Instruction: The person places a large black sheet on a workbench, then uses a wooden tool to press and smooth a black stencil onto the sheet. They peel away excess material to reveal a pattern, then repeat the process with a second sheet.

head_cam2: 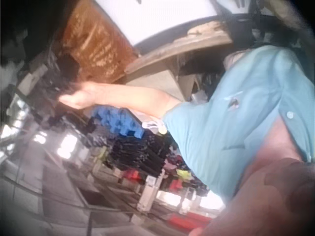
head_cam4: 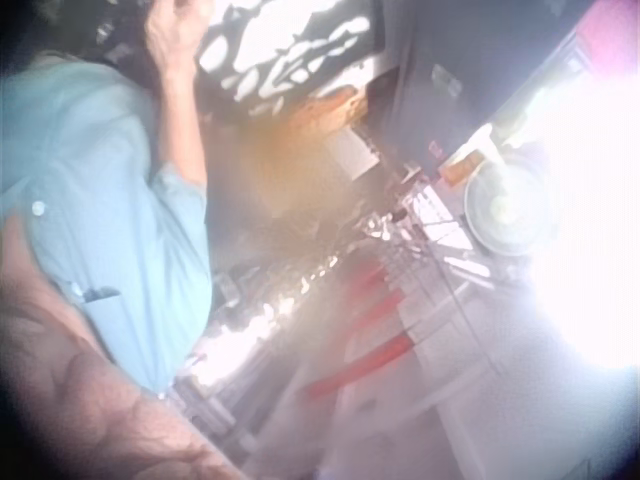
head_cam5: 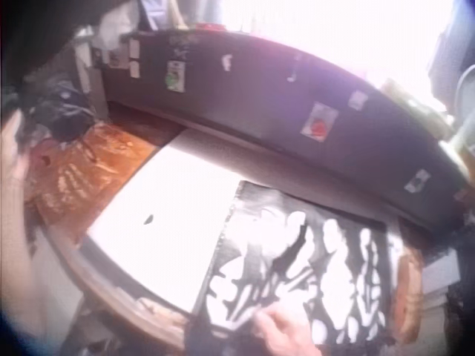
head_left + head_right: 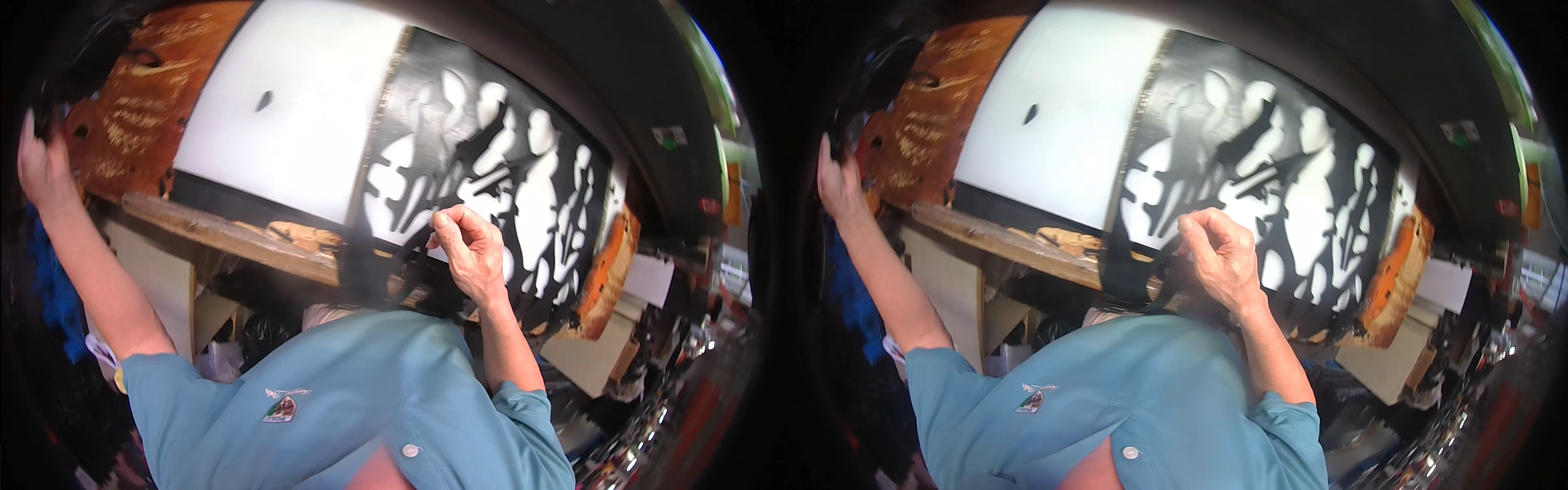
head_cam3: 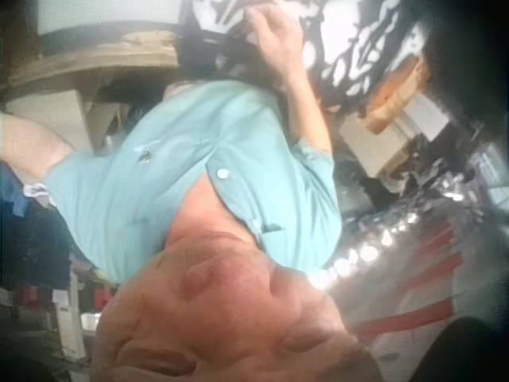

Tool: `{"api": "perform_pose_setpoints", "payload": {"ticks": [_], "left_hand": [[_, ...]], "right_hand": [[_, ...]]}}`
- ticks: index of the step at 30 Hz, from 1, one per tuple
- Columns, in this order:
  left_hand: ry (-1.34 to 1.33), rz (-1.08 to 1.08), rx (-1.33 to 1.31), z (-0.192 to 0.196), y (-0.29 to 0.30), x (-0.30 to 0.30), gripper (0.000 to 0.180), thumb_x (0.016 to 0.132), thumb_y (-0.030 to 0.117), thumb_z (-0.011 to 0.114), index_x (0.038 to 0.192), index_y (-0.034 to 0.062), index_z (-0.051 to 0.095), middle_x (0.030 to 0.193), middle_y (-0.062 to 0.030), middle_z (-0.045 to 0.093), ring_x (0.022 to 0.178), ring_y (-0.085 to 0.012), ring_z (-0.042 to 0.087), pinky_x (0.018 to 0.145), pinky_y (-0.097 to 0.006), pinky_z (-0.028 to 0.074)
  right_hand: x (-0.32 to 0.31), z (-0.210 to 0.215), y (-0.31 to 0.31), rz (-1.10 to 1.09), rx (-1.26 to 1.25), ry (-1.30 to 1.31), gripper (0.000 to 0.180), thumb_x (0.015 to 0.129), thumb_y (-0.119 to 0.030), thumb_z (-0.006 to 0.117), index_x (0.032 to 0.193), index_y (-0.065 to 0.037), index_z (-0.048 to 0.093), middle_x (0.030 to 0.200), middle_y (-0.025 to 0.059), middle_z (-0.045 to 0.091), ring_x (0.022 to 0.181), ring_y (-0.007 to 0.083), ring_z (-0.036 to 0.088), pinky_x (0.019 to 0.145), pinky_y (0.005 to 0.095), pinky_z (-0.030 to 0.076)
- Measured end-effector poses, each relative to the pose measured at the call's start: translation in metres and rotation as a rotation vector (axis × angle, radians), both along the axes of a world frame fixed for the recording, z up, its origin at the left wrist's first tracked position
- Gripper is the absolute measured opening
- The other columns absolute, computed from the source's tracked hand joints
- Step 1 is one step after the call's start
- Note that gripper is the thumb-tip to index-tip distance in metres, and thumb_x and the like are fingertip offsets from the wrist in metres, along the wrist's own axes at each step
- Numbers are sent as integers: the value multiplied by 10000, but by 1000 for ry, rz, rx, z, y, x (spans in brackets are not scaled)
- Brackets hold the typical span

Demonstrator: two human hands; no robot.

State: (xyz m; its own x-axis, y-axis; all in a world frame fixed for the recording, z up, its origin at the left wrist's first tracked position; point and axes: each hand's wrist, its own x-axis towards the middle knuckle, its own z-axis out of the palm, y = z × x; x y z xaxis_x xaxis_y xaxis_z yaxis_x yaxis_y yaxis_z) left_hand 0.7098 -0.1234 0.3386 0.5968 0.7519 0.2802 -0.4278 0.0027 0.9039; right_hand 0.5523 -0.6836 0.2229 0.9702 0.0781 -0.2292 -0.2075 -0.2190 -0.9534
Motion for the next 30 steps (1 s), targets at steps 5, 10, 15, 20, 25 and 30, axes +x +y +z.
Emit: {"api": "perform_pose_setpoints", "payload": {"ticks": [5,10,15,20,25,30], "left_hand": [[401,180,-70,-186,178,-10,405,1027,181,698,1367,-36,655,1379,-116,660,1192,-266,657,983,-426,575],[675,219,-226,-324,332,-27,325,988,145,743,1253,-44,726,1119,-97,747,1002,-220,708,910,-378,580],[1395,383,884,-290,316,-17,493,992,370,705,1328,9,727,1290,-181,752,1158,-304,704,1030,-401,520],[1018,444,951,-242,162,-1,578,988,427,717,1395,17,696,1374,-177,727,1266,-293,681,1111,-401,491],[617,-488,781,-191,-126,4,461,1094,307,627,1445,12,662,1471,-140,672,1363,-236,611,1176,-375,444],[551,-641,1222,-180,-357,-30,570,1061,229,674,1548,-26,523,1580,-269,531,1516,-376,467,1265,-449,352]], "right_hand": [[-26,23,-70,-90,-59,42,152,1048,-116,700,966,4,744,801,8,706,737,75,643,668,241,504],[-51,30,-201,-627,-297,-140,173,1066,-153,683,999,-10,756,780,7,704,652,30,530,607,207,415],[-86,12,-345,-966,-645,-222,321,1066,-284,708,1040,35,724,850,46,704,761,106,633,687,261,503],[-113,-16,-387,-869,-1121,7,930,939,-539,763,1567,78,464,1530,358,505,1440,453,493,1219,490,370],[-125,-37,-363,-499,-1123,167,1211,772,-592,865,1660,3,296,1687,354,246,1544,531,271,1274,561,275],[-120,-36,-365,-566,-1024,111,1198,744,-551,895,1644,8,336,1673,337,297,1516,528,323,1256,560,316]]}}
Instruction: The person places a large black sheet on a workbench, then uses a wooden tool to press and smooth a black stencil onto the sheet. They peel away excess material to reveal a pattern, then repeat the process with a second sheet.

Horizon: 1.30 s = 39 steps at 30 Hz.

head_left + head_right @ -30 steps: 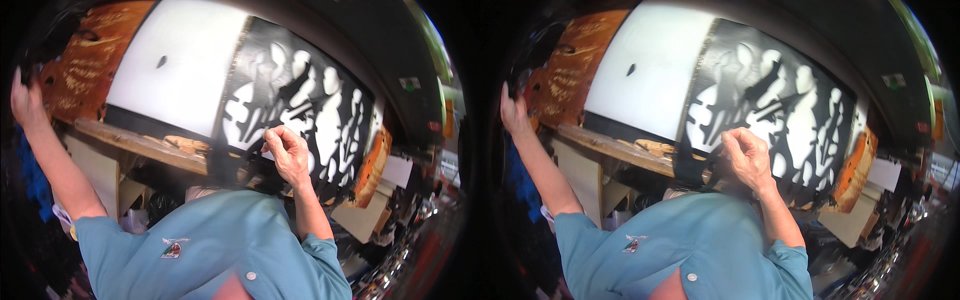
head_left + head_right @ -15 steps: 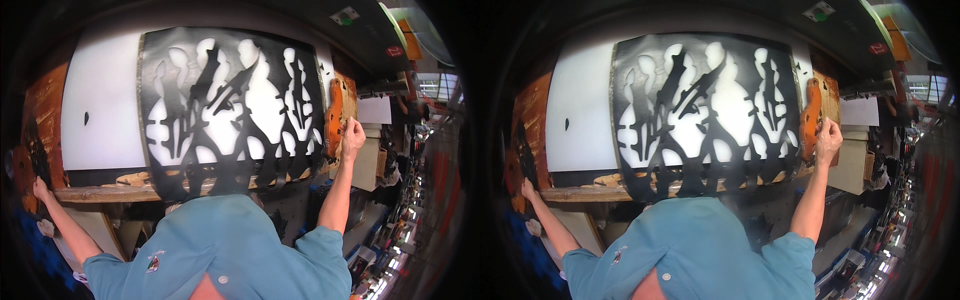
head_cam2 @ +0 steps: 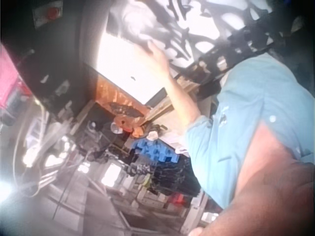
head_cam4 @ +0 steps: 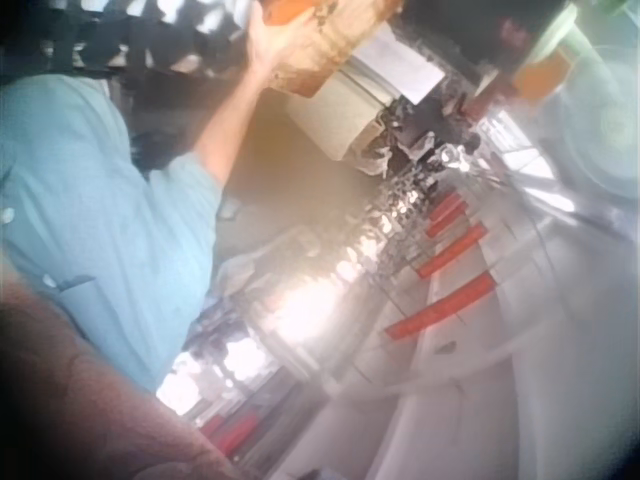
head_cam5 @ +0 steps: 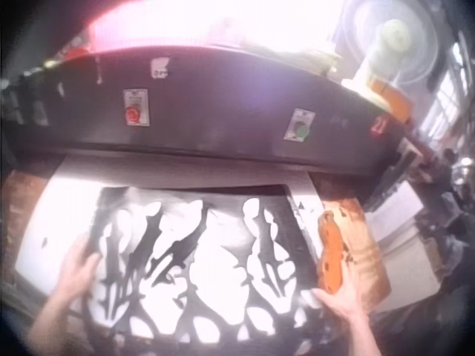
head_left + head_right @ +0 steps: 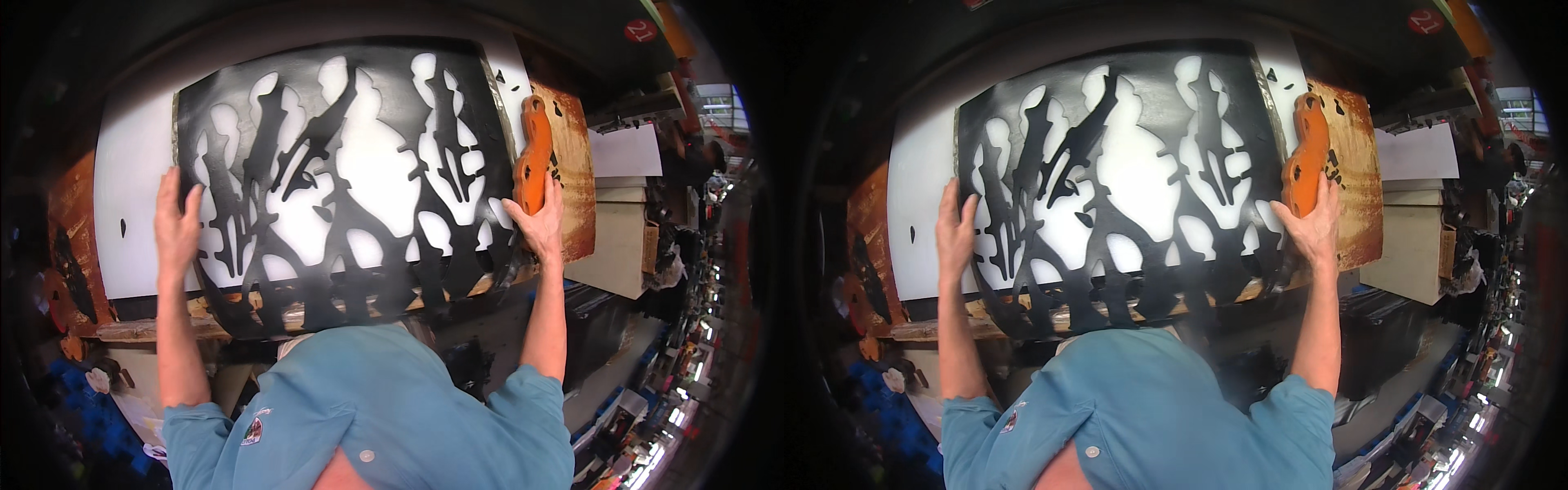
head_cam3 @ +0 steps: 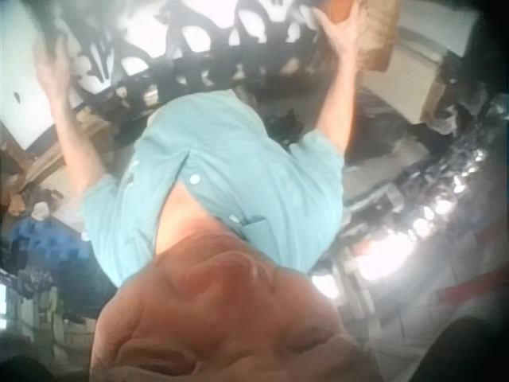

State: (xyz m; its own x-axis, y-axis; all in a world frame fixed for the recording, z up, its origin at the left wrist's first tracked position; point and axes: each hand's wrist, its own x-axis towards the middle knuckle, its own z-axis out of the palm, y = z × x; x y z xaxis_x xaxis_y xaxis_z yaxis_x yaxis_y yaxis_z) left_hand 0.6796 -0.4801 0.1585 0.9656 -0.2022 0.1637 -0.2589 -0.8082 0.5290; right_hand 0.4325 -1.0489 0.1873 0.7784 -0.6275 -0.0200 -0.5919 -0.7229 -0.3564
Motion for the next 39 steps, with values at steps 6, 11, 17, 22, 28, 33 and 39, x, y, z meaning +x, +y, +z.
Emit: {"api": "perform_pose_setpoints", "payload": {"ticks": [6,11,17,22,28,33,39], "left_hand": [[-220,137,232,-3,-42,-5,574,1019,203,722,1521,-12,543,1438,-270,615,1318,-430,564,1158,-479,439],[-70,338,182,-1,-24,-5,538,960,293,795,1368,-33,665,1212,-192,731,1011,-282,696,930,-379,542],[141,376,-33,8,-5,-28,351,1002,269,745,1120,-61,727,815,-69,699,750,-146,618,739,-317,528],[208,364,-122,11,1,-52,303,1047,270,705,978,-23,678,755,4,569,683,-82,493,612,-263,430],[255,511,-436,5,-11,-50,326,1077,316,678,1133,-5,668,818,-10,659,629,-52,515,539,-233,418],[235,365,-371,3,-12,-51,349,1098,241,627,1296,-45,662,800,15,668,638,-18,472,546,-213,358],[444,373,-327,23,38,-106,244,1115,226,587,1235,35,683,774,30,637,564,-17,430,505,-216,331]], "right_hand": [[-9,20,-27,-6,567,-329,1087,702,-273,977,1579,87,448,1482,231,593,1320,302,606,1131,411,479],[-24,31,-59,-83,736,-452,972,755,-146,938,1555,130,461,1441,214,611,1229,223,638,1013,321,533],[-41,7,-103,-108,258,-270,959,740,-327,940,1524,55,541,1490,275,568,1359,375,564,1155,468,446],[-50,2,-110,-23,-199,-12,821,803,-404,881,1471,-6,615,1518,288,510,1395,452,483,1168,547,418],[73,4,-79,363,-140,-463,611,942,-346,795,1399,35,650,1401,253,628,1346,387,571,1165,472,437],[167,-33,-13,367,-139,-170,771,1020,-486,638,1497,109,523,1566,394,438,1490,521,387,1264,557,300],[95,-43,45,599,-167,-170,750,1026,-386,636,1565,97,438,1644,433,260,1541,581,257,1292,622,193]]}}
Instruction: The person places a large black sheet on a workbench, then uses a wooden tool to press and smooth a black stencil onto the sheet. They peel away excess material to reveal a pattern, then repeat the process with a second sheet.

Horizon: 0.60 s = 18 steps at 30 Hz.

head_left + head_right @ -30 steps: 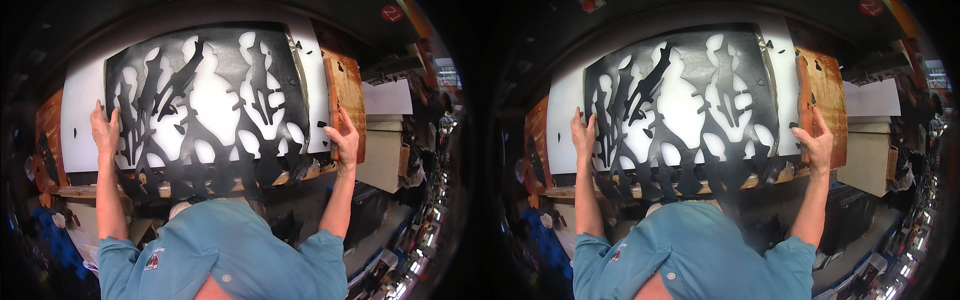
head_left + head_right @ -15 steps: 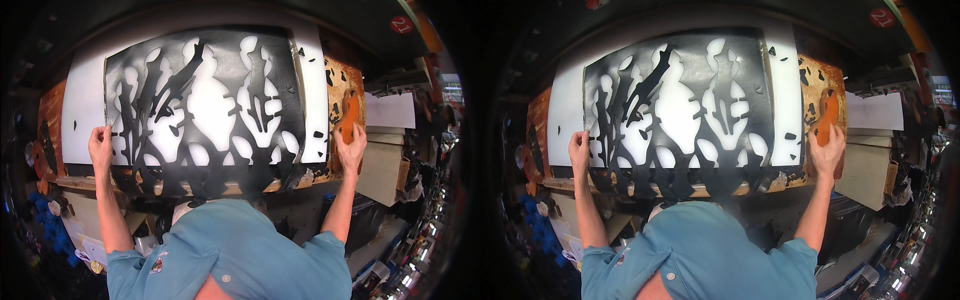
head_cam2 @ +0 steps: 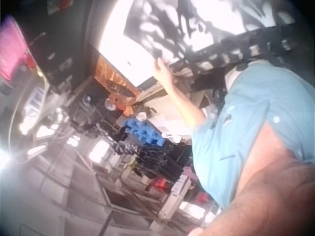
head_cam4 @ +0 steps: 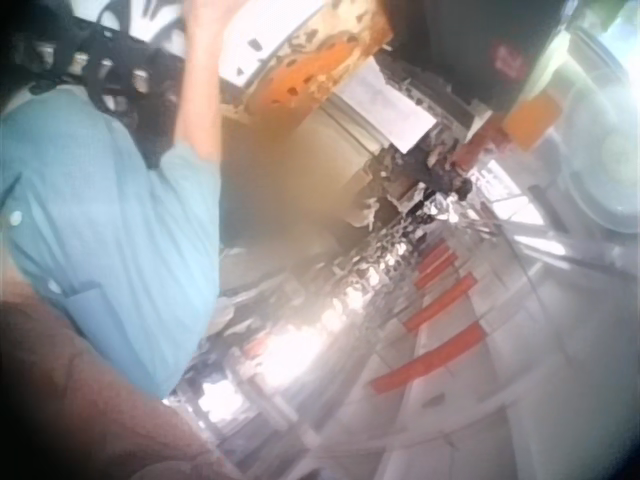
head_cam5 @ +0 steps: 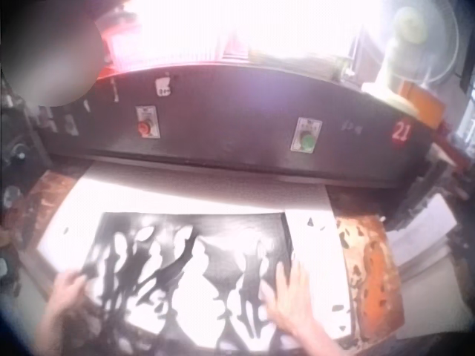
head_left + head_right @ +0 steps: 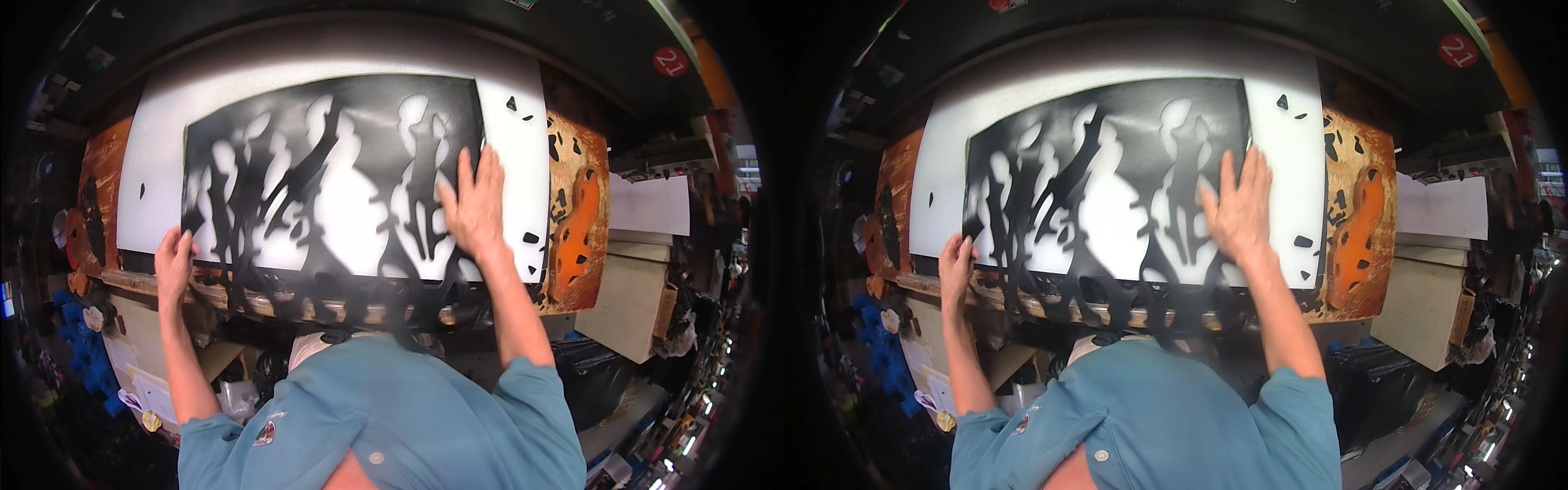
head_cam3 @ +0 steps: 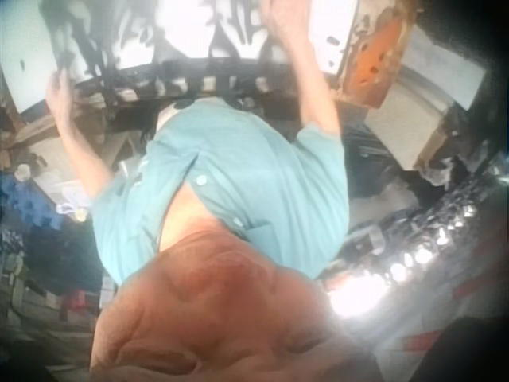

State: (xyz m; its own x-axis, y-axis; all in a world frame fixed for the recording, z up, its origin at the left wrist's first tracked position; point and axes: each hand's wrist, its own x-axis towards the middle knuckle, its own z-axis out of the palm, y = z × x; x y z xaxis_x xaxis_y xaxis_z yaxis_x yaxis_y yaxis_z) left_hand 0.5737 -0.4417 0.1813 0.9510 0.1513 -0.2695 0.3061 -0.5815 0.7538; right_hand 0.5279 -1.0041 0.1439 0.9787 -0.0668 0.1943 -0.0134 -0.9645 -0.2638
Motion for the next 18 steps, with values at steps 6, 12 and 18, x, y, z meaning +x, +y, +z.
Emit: {"api": "perform_pose_setpoints", "payload": {"ticks": [6,12,18], "left_hand": [[360,48,-278,22,65,-91,150,1127,230,573,1112,88,621,814,-23,664,483,-71,499,428,-216,382],[434,190,-429,20,72,-121,147,1097,231,630,1153,96,648,937,-36,700,668,-141,654,594,-281,576],[350,209,-397,18,56,-125,299,1112,367,616,1065,80,685,978,-33,720,885,-127,693,815,-310,594]], "right_hand": [[-102,35,52,157,165,122,728,939,-326,752,1498,79,521,1620,444,290,1507,615,287,1242,669,258],[-38,50,-17,215,366,-186,403,944,-146,721,1288,61,685,1273,267,709,1244,437,645,1114,496,480],[110,-3,-137,-22,-113,153,676,1136,-463,393,1667,-48,343,1763,180,259,1651,318,184,1358,461,107]]}}
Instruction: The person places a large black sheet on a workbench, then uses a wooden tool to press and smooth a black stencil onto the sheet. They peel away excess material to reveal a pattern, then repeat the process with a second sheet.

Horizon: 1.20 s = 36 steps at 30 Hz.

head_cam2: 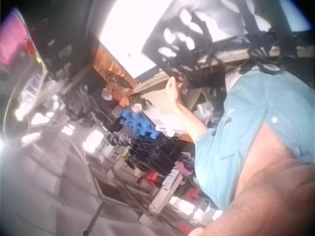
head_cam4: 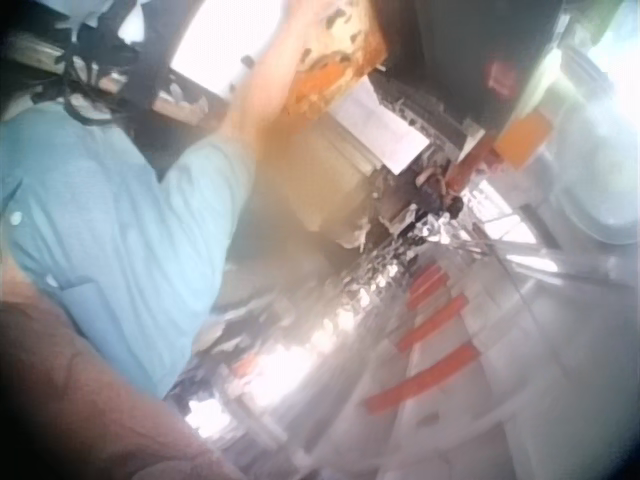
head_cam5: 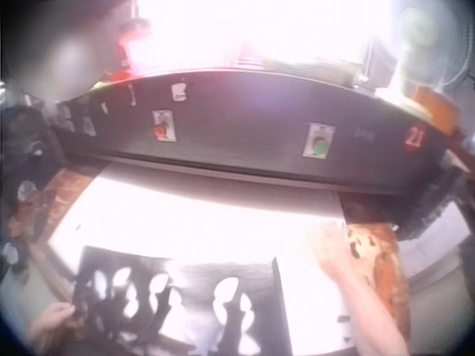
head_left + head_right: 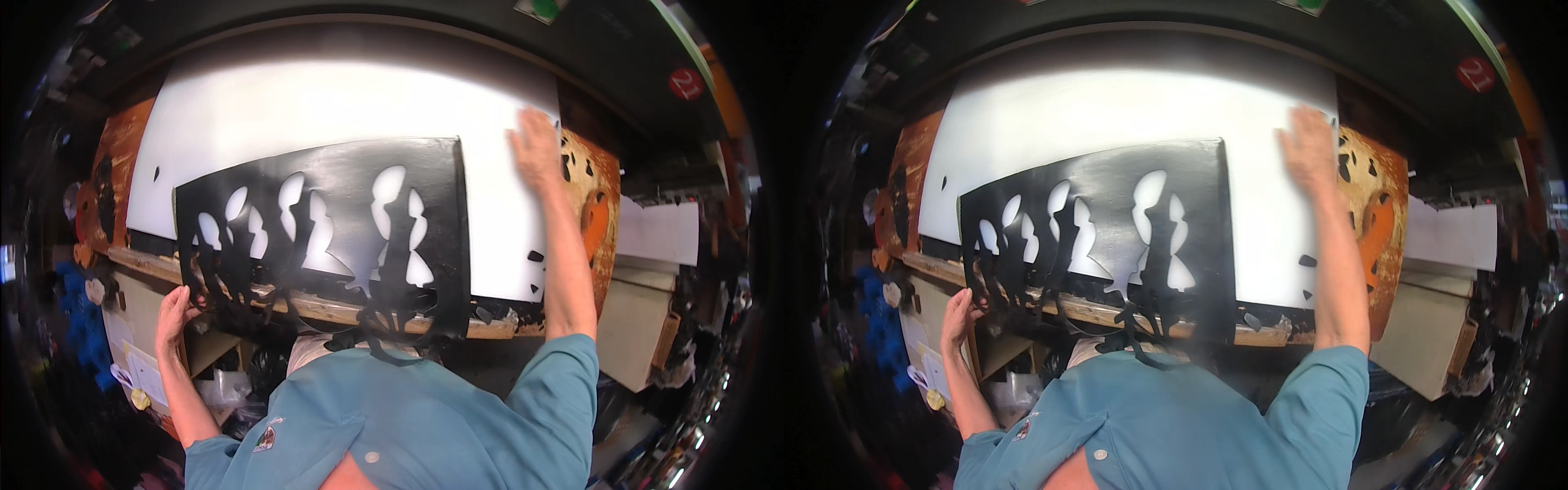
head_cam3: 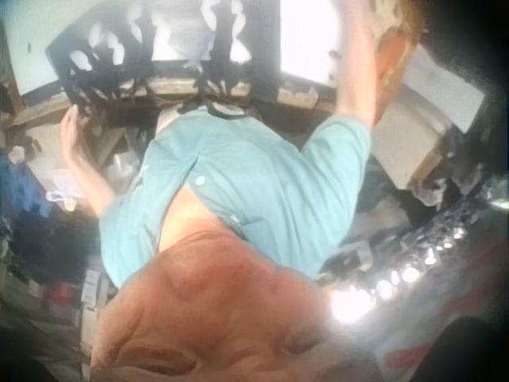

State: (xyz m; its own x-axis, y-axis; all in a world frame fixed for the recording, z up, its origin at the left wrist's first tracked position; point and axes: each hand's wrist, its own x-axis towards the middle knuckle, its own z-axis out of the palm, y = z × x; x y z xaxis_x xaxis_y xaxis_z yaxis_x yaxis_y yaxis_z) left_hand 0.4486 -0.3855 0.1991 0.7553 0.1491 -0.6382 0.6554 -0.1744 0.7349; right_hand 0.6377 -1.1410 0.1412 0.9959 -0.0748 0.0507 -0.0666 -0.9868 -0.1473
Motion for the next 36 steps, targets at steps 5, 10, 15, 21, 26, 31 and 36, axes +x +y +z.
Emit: {"api": "perform_pose_setpoints", "payload": {"ticks": [5,10,15,21,26,31,36], "left_hand": [[-119,-14,160,2,-5,4,316,1123,376,602,1052,84,700,960,-20,730,869,-117,703,804,-296,596],[-349,-49,203,-3,-20,56,330,1129,354,586,1047,51,686,909,-24,713,762,-102,669,714,-258,560],[-317,71,90,-20,-29,98,292,1132,326,582,1107,59,698,872,-16,723,655,-66,629,566,-238,497],[-303,-56,-80,-20,-13,67,216,1134,259,581,1125,66,679,885,-36,729,650,-64,629,572,-227,532],[-260,-221,-28,-8,8,49,215,1132,194,569,1130,14,685,876,-43,717,693,-99,649,631,-262,560],[-184,-381,-61,2,33,37,207,1113,161,574,1132,-6,695,885,-62,729,710,-117,668,644,-294,577],[-251,-505,111,6,40,25,163,1093,132,614,1087,-1,708,899,-44,737,757,-100,676,664,-295,573]], "right_hand": [[-41,44,-23,-486,89,64,571,1122,-383,474,1458,63,592,1548,270,549,1445,395,521,1240,494,386],[-126,17,147,34,263,-158,576,1053,-313,635,1456,93,570,1578,337,475,1482,484,442,1246,541,374],[-171,21,222,-46,161,-290,539,921,-206,765,1356,77,621,1449,304,586,1246,471,575,1084,553,466],[-208,45,232,-485,-21,-155,618,936,-369,790,1332,84,649,1170,257,668,1120,446,622,994,516,508],[-253,55,247,-765,419,28,600,951,-480,790,1279,13,691,937,131,685,863,270,651,839,412,533],[-330,31,296,-691,1163,-152,327,991,-296,793,1143,-20,706,907,9,711,832,86,622,773,272,511],[-414,5,347,-739,1322,-48,341,931,-258,854,1179,-53,742,956,-9,721,788,74,623,663,248,503]]}}
